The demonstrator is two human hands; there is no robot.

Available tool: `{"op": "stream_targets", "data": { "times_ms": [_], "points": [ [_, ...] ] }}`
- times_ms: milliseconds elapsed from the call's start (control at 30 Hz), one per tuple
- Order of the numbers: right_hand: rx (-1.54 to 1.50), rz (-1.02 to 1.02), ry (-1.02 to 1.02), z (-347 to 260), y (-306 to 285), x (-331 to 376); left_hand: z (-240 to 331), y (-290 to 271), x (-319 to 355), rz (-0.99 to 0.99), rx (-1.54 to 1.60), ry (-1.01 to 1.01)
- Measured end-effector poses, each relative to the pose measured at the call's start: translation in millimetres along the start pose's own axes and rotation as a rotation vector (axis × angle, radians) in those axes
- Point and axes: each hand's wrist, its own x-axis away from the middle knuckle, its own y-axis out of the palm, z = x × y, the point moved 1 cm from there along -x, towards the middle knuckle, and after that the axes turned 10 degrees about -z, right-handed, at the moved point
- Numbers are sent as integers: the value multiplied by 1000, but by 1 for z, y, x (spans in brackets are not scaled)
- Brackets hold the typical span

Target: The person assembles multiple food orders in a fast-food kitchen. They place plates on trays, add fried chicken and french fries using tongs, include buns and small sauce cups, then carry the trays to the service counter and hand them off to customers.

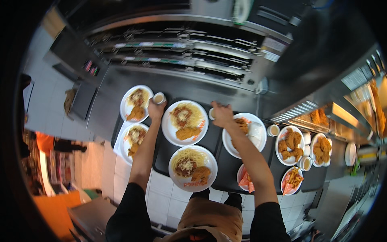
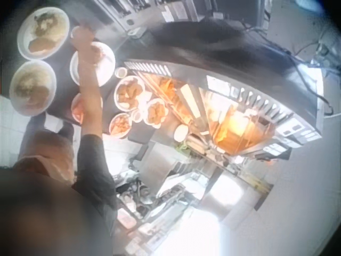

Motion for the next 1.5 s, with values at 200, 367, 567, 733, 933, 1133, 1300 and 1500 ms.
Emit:
{"op": "stream_targets", "data": {
  "times_ms": [200, 367, 567, 733, 933, 1133, 1300, 1500],
  "points": [
    [16, 88, -107, -12, -13, 25, -23, 20, -15, 20, -147, 225],
    [-177, 652, -203, -16, -53, 180, -36, 31, -34, 98, -263, 227],
    [-242, 783, 57, 81, -97, 434, -33, 6, -32, -136, -177, 149],
    [-21, 1219, 403, 249, -189, 603, 7, -41, 59, 45, 32, 223],
    [-24, 1217, 125, 491, -360, 651, 93, -44, 295, 206, 431, 95],
    [11, 554, -57, 631, -456, 547, 171, -6, 506, 182, 680, -113],
    [122, 298, -178, 655, -478, 461, 202, -2, 612, 236, 727, -247],
    [423, 259, 121, 670, -492, 414, 242, -6, 695, 360, 718, -244]
  ]
}}
